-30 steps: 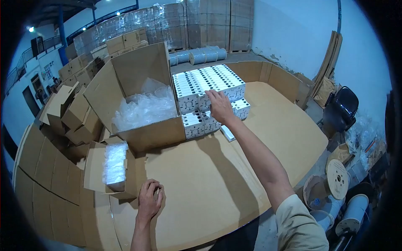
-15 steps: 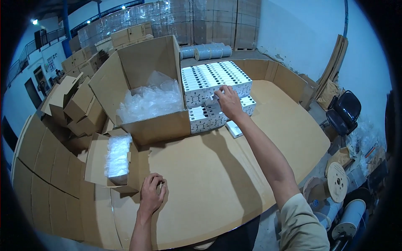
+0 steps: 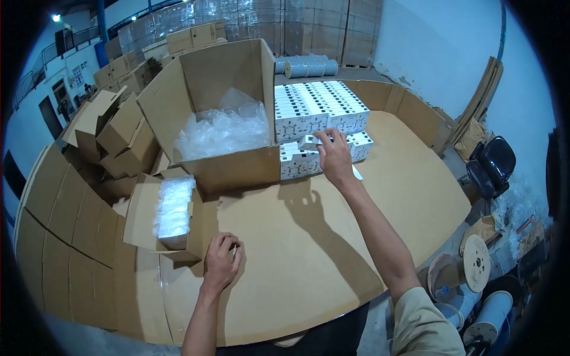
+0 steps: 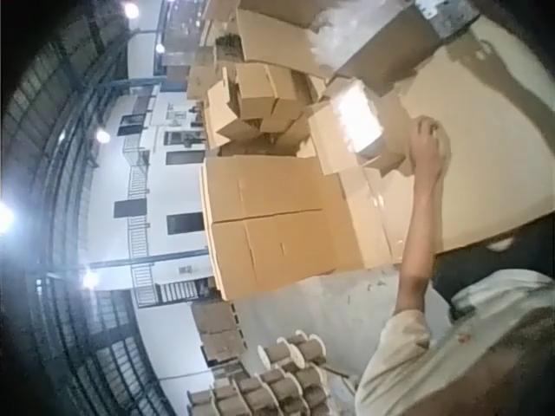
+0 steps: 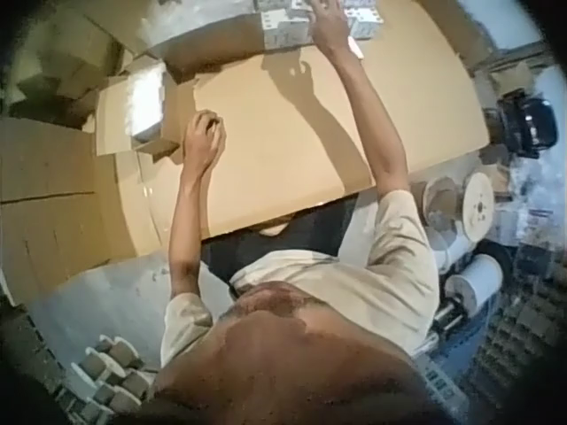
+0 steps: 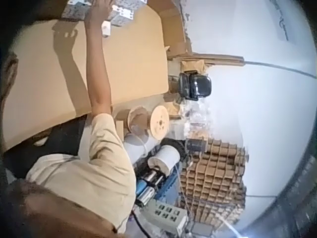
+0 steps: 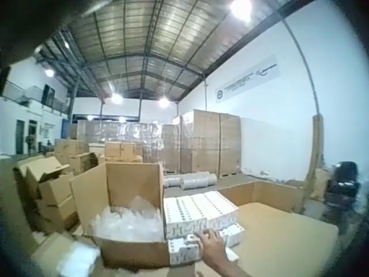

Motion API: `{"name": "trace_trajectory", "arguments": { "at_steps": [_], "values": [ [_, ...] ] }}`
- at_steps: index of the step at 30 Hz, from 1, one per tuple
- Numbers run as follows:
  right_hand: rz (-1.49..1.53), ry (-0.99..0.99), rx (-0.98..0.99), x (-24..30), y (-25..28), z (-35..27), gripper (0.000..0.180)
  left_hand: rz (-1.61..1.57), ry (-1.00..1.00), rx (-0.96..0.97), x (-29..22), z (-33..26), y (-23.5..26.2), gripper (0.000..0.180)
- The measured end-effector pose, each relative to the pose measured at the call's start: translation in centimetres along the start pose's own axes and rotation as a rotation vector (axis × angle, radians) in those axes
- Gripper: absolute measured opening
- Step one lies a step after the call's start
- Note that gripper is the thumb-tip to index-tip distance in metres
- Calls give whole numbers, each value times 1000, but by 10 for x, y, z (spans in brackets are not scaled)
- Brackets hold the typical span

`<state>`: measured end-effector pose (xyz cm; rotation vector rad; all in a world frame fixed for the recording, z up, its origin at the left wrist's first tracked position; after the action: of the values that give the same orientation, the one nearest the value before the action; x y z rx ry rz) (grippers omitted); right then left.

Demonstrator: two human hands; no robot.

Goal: Packing small white product boxes into larger cardboard shipping cartons on a warehouse floor.

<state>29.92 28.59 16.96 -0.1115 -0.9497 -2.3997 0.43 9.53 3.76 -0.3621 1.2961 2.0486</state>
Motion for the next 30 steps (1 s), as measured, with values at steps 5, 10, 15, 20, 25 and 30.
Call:
{"name": "trace_trajectory", "arguments": {
  "at_steps": [5,10,15,20,25,30],
  "values": [
    [114,-68,60,40,5,-32,40,-199,88,-83,9,17,-2,19],
    [185,-73,145,81,1,-68,38,-250,178,-149,10,31,-6,20],
    [255,-85,281,126,-11,-100,39,-556,307,-183,29,19,-14,22],
    [345,-96,332,158,-18,-124,37,-833,383,-128,27,14,-24,27],
    [419,-92,353,177,-23,-139,39,-1026,433,-123,26,14,-27,30],
    [818,-323,295,153,-37,-148,36,-997,444,-166,50,18,-30,19]
  ]
}}
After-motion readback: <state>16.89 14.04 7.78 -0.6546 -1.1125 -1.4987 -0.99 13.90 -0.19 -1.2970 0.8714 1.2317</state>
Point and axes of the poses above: each hand's wrist, its own z-axis towards the middle knuckle, its own y-axis out of the back of the hand, x = y × z, the point moved 10 cm from there along z, towards the middle knuckle, and after that the axes turned 4 degrees about -y, right-handed, at the moved point
